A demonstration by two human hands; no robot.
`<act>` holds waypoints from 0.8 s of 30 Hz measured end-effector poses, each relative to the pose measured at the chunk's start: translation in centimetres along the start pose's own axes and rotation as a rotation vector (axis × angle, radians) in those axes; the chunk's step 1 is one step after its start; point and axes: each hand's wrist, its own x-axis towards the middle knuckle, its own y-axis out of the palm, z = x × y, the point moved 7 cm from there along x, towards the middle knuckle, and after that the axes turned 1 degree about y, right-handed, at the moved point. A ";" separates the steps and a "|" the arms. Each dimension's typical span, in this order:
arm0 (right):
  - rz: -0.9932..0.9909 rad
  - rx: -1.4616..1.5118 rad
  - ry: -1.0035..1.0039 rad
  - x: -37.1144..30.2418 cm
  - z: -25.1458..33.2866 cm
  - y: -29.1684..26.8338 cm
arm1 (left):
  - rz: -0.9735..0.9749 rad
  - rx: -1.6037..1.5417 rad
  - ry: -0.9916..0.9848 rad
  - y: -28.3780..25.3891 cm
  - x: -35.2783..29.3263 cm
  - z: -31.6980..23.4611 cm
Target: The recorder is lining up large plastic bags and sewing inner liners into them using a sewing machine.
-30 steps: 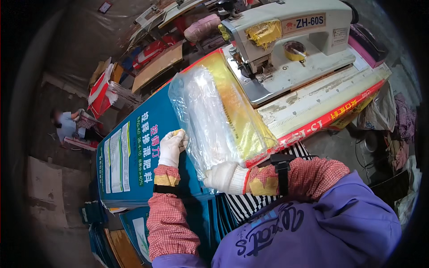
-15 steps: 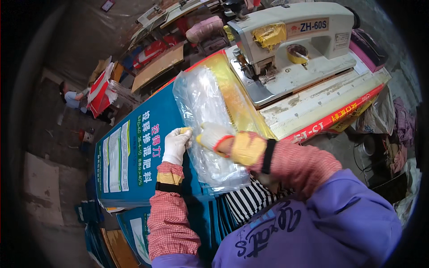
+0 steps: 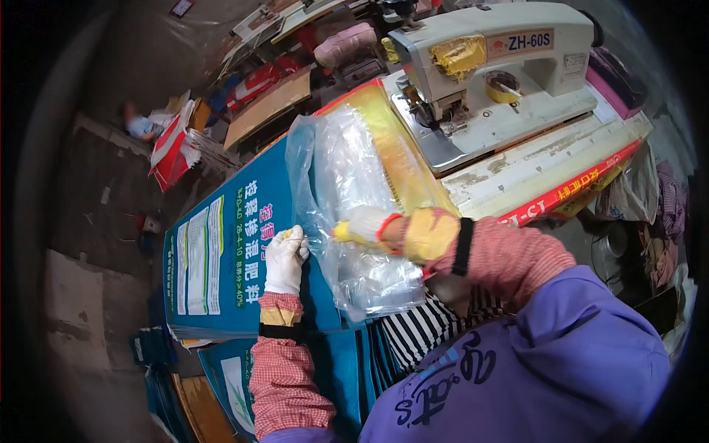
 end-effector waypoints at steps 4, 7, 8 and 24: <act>-0.213 0.181 0.192 -1.8 -5.1 -3.9 | -0.030 0.030 0.004 0.6 0.3 0.6; -0.541 0.099 0.076 -2.0 -0.5 -6.4 | -0.069 0.648 0.031 0.6 0.9 1.6; -0.684 0.067 0.030 -1.2 0.5 -6.0 | -0.058 0.850 0.160 1.9 1.0 1.1; -0.440 -0.461 0.130 16.0 0.4 -9.6 | -0.164 1.402 0.582 5.6 -0.2 0.7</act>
